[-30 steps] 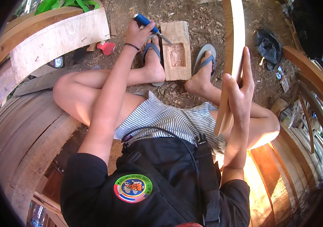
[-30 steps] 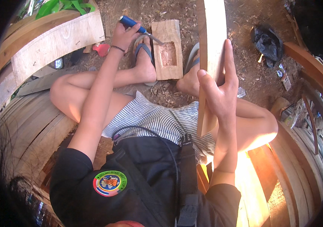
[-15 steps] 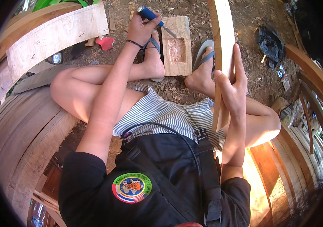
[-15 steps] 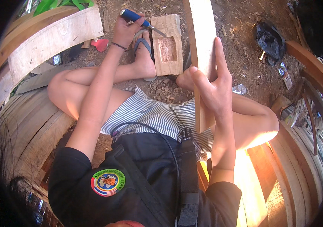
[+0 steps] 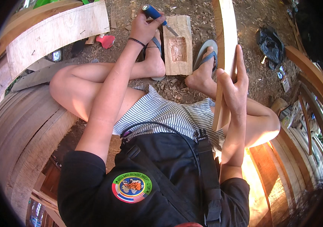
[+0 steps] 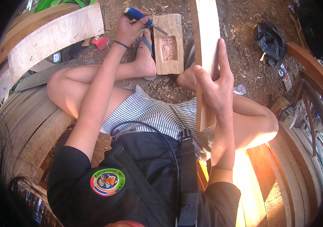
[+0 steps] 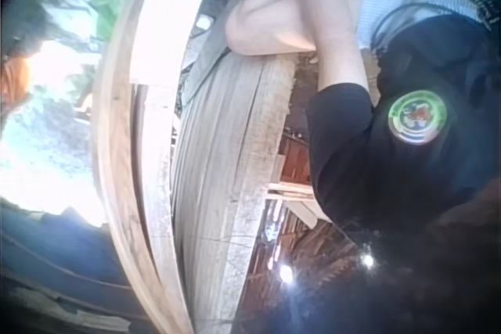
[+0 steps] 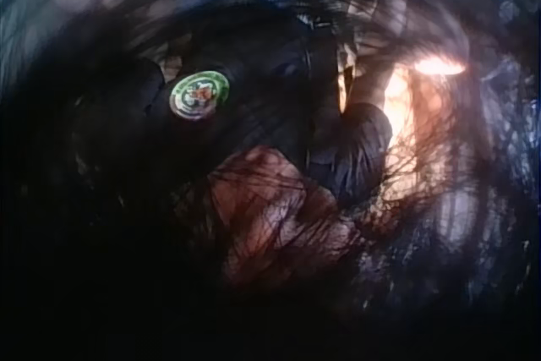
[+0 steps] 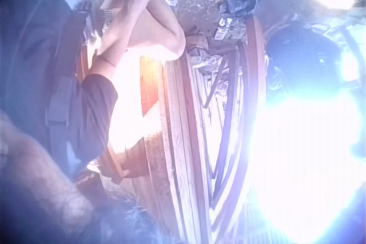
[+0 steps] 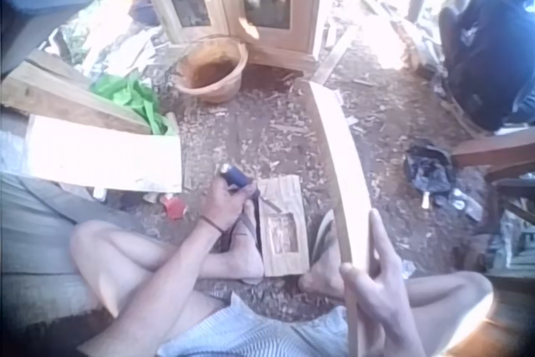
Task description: The person chisels a rectangular groove into a block of wood while holding it between their feet.
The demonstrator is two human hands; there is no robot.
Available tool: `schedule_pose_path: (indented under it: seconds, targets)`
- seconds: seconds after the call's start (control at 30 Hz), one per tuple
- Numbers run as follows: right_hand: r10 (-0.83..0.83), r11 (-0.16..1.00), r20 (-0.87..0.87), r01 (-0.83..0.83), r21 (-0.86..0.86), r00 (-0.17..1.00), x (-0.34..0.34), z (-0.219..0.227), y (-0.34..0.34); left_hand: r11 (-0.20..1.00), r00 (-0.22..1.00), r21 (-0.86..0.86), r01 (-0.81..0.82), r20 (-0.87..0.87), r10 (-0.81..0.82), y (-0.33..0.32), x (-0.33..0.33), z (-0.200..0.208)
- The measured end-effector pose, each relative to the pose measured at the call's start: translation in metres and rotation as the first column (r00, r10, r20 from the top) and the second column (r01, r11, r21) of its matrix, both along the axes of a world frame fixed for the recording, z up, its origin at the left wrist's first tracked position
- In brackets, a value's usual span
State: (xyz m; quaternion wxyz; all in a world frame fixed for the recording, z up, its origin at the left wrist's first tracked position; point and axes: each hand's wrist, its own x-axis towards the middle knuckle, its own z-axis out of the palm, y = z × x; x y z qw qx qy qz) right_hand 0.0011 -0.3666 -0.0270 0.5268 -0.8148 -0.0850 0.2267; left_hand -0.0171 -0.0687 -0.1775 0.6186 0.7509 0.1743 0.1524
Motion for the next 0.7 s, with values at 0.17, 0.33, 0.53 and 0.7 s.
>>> schedule_pose_path:
  seconds: [0.17, 0.33, 0.53, 0.7]
  targets:
    - [-0.012, 1.0, -0.038, 0.012, 0.01, 0.999, 0.0, 0.003, 0.001, 0.997, 0.998, -0.052, 0.055, 0.019, -0.054, 0.007, -0.001, -0.007]
    - [-0.012, 1.0, 0.024, 0.012, 0.02, 1.0, -0.001, -0.005, -0.002, 0.999, 0.997, -0.01, 0.043, 0.067, -0.042, 0.006, 0.0, -0.011]
    - [-0.008, 1.0, -0.007, 0.008, 0.006, 1.0, -0.002, -0.001, -0.001, 0.996, 0.997, 0.068, 0.057, -0.064, -0.053, -0.002, -0.002, 0.0]
    - [-0.017, 1.0, -0.039, 0.017, 0.013, 0.999, -0.003, 0.0, 0.0, 0.999, 0.999, -0.016, 0.035, 0.004, -0.034, 0.001, -0.003, -0.011]
